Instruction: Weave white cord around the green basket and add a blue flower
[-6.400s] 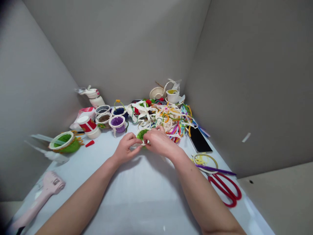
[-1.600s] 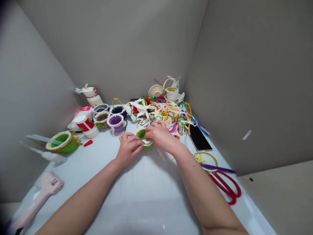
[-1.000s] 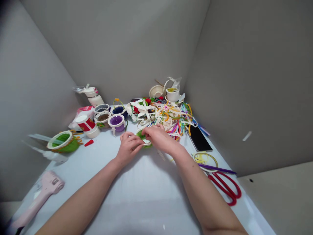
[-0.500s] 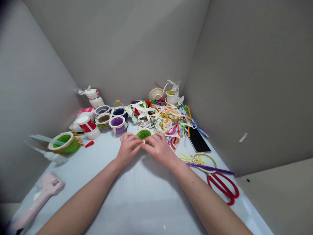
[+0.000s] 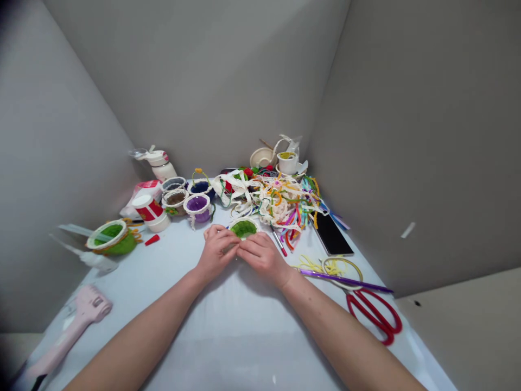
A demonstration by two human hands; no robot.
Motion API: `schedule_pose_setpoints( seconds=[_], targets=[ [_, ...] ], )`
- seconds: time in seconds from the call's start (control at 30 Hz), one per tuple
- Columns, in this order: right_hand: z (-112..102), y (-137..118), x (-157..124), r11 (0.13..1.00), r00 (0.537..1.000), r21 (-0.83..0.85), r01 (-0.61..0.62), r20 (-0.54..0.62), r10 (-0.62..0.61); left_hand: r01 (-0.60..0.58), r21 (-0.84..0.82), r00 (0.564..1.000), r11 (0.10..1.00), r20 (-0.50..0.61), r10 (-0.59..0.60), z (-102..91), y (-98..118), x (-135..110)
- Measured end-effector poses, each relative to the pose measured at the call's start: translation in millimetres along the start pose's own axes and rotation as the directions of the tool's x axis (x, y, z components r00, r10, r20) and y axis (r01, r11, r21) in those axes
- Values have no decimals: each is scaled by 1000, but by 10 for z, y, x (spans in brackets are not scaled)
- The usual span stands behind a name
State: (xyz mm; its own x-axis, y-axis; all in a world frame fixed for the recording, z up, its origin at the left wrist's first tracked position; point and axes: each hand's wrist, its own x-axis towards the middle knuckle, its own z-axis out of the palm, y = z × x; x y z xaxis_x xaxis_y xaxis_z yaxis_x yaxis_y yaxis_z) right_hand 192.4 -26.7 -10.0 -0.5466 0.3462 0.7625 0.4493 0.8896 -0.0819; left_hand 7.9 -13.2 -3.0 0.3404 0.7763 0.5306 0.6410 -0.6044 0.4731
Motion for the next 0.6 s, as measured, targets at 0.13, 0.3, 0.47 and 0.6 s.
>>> schedule_pose_setpoints(
  seconds=[0.13,0.3,0.47,0.6],
  targets=[
    [9,-132,39,994,996,70,86,26,-88,66,10,996,998,-60,-65,-16,-8,43],
    [-8,-245,94,984,999,178,18,39,-25,57,14,996,998,-63,-56,-23,2,31],
    [47,-346,55,936,999,351,-24,38,11,13,35,997,999,-76,-10,-3,-2,7],
    [94,-442,19,888,997,455,-63,74,33,14,49,996,999,-91,-10,11,-11,3]
  ],
)
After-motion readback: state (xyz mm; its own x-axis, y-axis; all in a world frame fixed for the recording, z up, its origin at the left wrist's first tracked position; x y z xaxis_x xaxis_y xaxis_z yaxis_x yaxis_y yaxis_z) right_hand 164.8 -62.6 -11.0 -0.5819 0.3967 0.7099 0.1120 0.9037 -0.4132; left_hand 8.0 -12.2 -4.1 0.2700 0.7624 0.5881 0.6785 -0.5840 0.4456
